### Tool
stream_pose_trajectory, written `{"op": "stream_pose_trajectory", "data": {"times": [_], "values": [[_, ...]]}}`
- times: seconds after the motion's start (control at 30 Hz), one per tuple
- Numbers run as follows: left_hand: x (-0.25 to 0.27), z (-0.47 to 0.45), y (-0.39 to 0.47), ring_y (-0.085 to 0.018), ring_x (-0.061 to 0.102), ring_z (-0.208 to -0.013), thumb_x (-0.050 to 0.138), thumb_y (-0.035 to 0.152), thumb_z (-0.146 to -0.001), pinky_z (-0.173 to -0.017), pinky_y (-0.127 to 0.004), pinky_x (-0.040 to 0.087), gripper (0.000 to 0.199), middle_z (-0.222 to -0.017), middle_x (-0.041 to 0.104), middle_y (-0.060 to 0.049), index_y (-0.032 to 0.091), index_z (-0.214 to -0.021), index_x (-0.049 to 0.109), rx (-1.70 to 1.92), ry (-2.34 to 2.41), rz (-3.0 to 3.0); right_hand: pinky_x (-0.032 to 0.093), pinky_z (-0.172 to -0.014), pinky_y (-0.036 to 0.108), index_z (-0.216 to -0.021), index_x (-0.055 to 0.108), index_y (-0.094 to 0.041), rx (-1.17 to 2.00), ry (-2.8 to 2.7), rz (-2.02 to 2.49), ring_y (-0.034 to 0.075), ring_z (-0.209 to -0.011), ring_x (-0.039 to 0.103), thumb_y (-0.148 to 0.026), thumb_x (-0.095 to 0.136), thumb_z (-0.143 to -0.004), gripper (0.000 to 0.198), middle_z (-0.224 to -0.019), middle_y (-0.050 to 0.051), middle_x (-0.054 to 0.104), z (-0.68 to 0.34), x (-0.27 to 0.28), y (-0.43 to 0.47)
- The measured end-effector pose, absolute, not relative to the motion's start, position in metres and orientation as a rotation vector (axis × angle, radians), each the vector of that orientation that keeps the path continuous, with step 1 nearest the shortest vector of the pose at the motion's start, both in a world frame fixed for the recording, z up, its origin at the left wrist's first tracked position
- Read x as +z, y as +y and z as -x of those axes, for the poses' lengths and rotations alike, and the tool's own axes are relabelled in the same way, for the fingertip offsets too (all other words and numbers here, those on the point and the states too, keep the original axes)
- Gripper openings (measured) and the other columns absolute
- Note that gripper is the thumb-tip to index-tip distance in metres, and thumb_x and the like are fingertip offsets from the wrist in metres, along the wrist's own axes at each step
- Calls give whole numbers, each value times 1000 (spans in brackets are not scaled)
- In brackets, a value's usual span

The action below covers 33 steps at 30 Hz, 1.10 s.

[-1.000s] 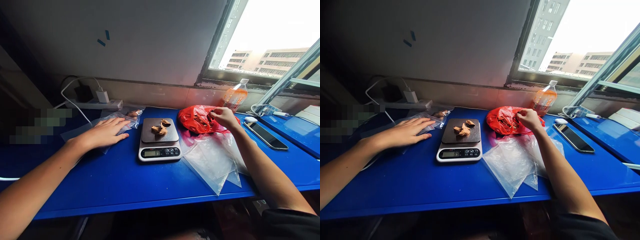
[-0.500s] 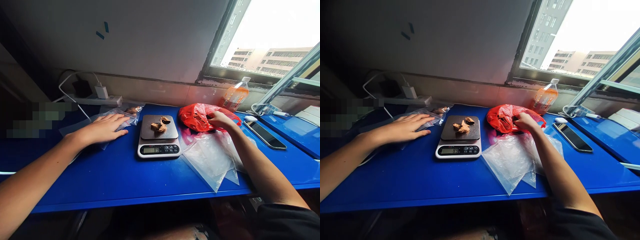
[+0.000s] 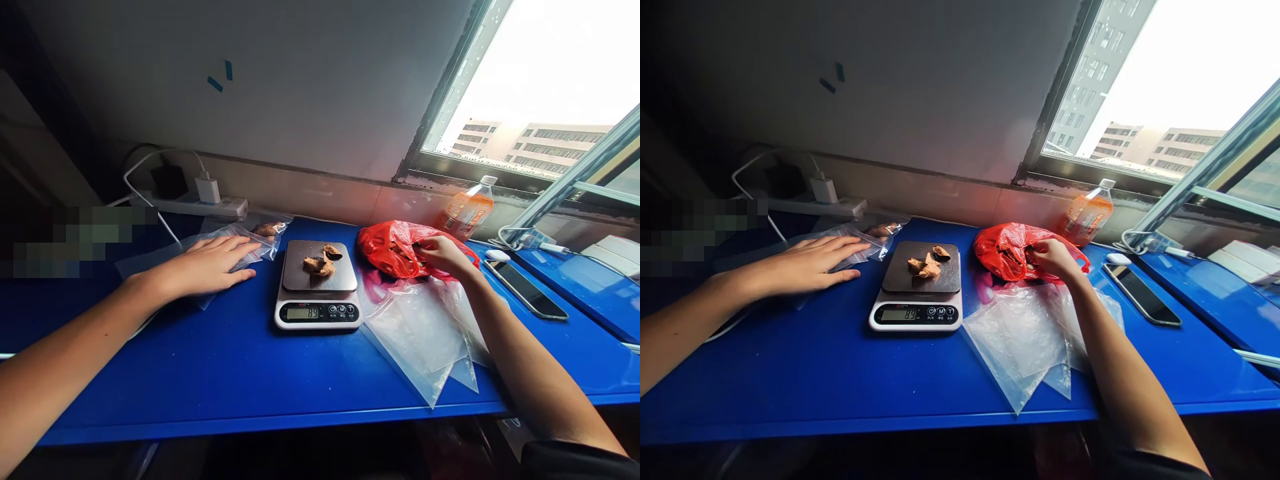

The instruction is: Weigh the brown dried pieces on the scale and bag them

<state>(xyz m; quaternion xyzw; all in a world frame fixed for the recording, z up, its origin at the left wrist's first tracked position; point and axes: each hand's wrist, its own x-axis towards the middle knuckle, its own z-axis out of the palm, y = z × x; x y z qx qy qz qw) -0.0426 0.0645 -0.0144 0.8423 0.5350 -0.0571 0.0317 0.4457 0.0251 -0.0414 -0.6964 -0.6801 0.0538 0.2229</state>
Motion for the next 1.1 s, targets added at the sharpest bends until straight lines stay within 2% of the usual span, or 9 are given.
{"op": "stream_pose_trajectory", "data": {"times": [0.2,0.3,0.4,0.47,0.6,0.7,0.8,1.1], "values": [[-12,43,63,-35,23,-150,37,58,-88,-119,-51,23,75,-163,27,-7,23,-155,33,-156,1622,-2631,23,-46,26,-52,34,-21,190,-1777,1852,9,-47,31,-50,52,-75,41,-48,-4,36,-441,-40,25],[-11,43,63,-35,22,-150,36,59,-88,-119,-52,23,76,-163,26,-8,22,-155,32,-163,1612,-2634,26,-47,25,-51,42,-20,162,-1695,1805,9,-48,34,-49,55,-73,38,-49,-3,41,-441,-33,24],[-10,42,61,-34,22,-150,37,57,-89,-119,-52,22,75,-163,27,-7,23,-155,32,-166,1611,-2640,35,-50,25,-70,62,-18,144,-1591,1766,11,-52,47,-48,58,-73,30,-59,-1,57,-441,-20,15],[-9,41,60,-34,21,-151,38,57,-89,-120,-52,21,74,-163,27,-7,23,-155,33,-169,1624,-2622,42,-54,26,-85,67,-18,166,-1494,1669,13,-58,55,-45,63,-73,30,-67,2,64,-438,-7,6],[-11,42,62,-33,18,-152,40,57,-90,-121,-53,17,74,-164,24,-8,23,-155,31,-162,1649,-2574,50,-62,28,-87,70,-20,272,-1361,1311,14,-65,62,-36,71,-73,20,-73,3,67,-407,15,-17],[-17,45,67,-32,18,-152,42,57,-90,-121,-53,17,73,-164,25,-7,26,-155,31,-138,1642,-2588,50,-62,29,-87,74,-22,257,-1550,1218,15,-70,63,-33,72,-77,15,-79,4,68,-363,16,-28],[-21,48,70,-32,20,-151,43,57,-89,-120,-52,19,72,-163,26,-6,27,-154,33,-139,1644,-2619,48,-59,26,-86,77,-22,37,-1789,1170,13,-68,61,-26,67,-82,12,-79,4,68,-317,2,-29],[-19,49,68,-34,21,-151,42,60,-88,-119,-54,21,75,-163,26,-6,28,-154,32,-119,1623,-2606,49,-62,23,-90,79,-22,-31,-2051,1169,10,-64,64,-20,56,-92,23,-80,2,74,-284,-39,-17]]}}
